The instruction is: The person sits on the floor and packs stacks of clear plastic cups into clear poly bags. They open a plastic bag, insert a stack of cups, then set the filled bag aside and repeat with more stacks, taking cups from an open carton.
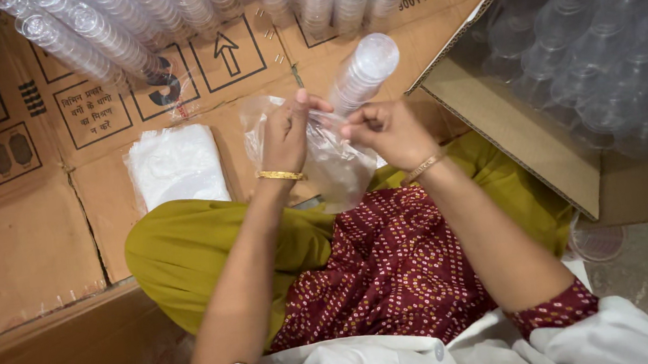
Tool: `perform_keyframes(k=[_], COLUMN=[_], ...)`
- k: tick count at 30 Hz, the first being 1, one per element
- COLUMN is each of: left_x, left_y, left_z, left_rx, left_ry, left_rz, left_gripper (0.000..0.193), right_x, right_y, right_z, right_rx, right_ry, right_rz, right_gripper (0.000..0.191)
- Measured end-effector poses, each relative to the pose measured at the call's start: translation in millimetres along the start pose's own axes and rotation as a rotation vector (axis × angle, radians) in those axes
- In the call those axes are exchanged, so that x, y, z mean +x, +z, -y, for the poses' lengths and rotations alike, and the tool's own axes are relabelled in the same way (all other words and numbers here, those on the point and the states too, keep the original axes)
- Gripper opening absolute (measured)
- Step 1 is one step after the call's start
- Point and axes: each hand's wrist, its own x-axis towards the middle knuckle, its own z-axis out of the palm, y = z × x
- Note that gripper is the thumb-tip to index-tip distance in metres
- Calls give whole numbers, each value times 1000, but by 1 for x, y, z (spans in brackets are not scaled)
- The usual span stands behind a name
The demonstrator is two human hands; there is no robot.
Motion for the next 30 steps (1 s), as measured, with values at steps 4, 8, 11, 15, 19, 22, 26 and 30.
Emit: perform_keyframes(k=[4, 8, 11, 15, 19, 22, 26, 30], left_x=[-6, -7, -7, -11, -13, -14, -18, -17], left_y=[4, 6, 5, 5, 14, 21, 29, 40], left_z=[-3, -6, -5, -1, -5, -15, -32, -50], left_rx=[206, 94, -18, -77, -108, -111, -180, -207], left_ry=[15, -7, -34, -4, 12, 63, 123, 49], left_rz=[-64, -32, 19, 92, 84, 55, -37, -97], left_gripper=[52, 27, 19, 19, 17, 19, 22, 22], right_x=[-6, -11, -18, -34, -47, -57, -67, -73], right_y=[-1, 3, 3, 4, 10, 12, 12, 13], right_z=[-2, 7, 14, 22, 34, 49, 71, 89], right_rx=[110, -59, -199, -416, -151, -306, -483, -421], right_ry=[12, -81, -60, -115, -203, -244, -169, -285], right_rz=[1, -101, -162, -256, -260, -333, -418, -449], right_gripper=[24, 20, 18, 19, 21, 19, 17, 17])
